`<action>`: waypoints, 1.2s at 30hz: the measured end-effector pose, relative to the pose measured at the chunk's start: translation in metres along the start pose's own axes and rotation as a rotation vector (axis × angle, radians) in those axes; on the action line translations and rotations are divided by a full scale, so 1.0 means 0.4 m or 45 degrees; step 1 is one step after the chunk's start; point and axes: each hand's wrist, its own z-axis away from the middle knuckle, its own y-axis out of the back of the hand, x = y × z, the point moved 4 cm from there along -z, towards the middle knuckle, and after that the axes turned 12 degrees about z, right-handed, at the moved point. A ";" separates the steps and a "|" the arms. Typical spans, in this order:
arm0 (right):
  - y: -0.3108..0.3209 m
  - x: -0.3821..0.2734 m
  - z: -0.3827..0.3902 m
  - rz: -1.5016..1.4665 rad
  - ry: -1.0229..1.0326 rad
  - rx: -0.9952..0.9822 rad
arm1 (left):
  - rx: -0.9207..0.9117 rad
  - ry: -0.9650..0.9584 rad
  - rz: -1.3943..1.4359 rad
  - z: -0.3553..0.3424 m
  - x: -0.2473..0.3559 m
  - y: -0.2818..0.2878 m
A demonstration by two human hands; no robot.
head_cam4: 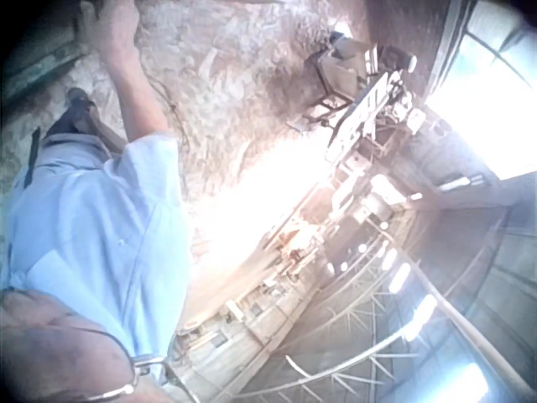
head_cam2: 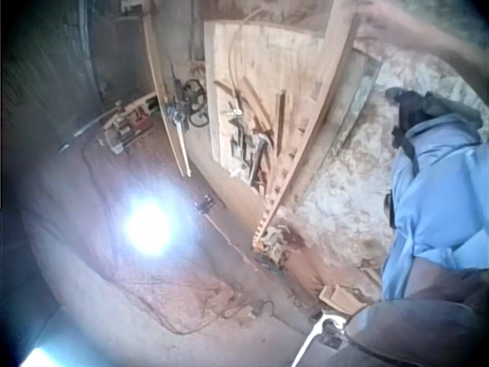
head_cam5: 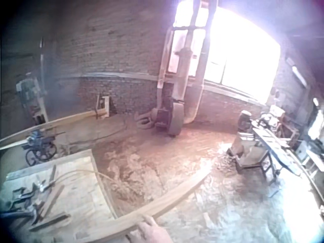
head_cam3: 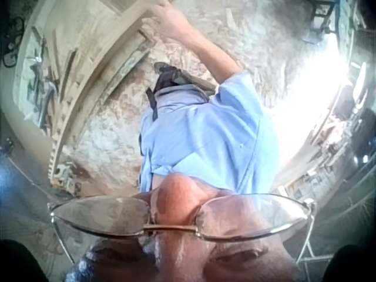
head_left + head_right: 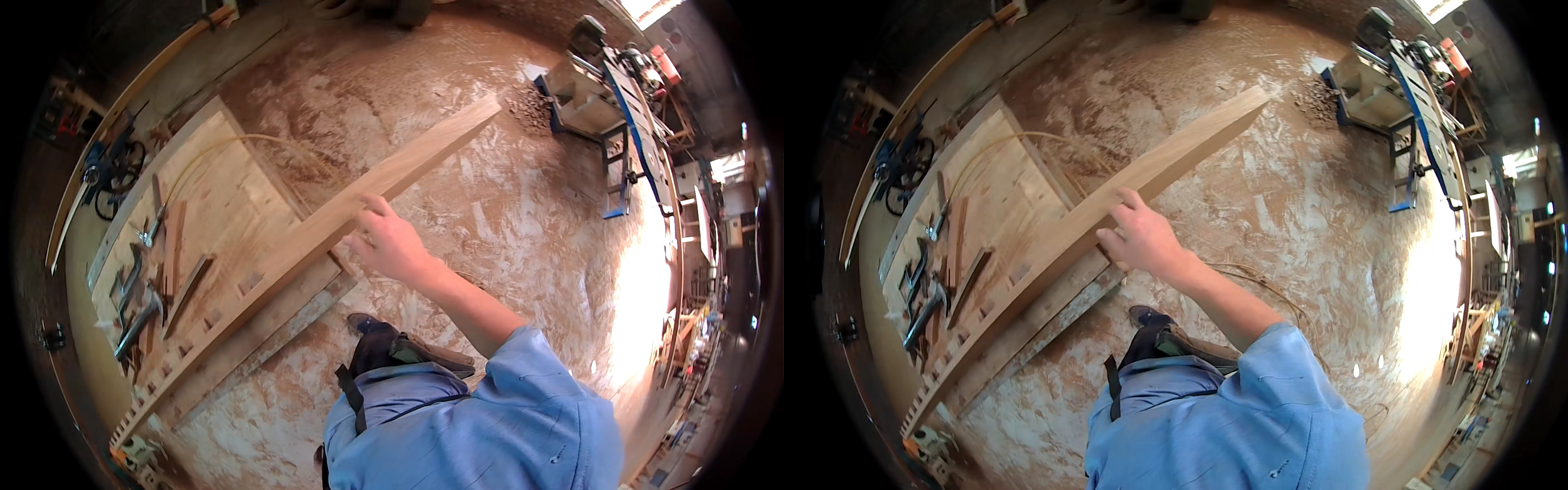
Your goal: The person moves a long piece of wood across a router table, turns the wood over, and then uses a C-clamp to secure two pieces of wood together.
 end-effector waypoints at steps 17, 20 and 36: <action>0.238 0.419 -0.065 0.214 -0.276 0.581 | -0.070 -0.093 -0.105 -0.106 0.073 0.007; 0.254 0.464 -0.088 0.214 -0.331 0.609 | -0.070 -0.095 -0.108 -0.107 0.072 0.008; 0.278 0.591 -0.144 0.352 -0.405 0.696 | -0.066 -0.090 -0.099 -0.088 0.049 0.007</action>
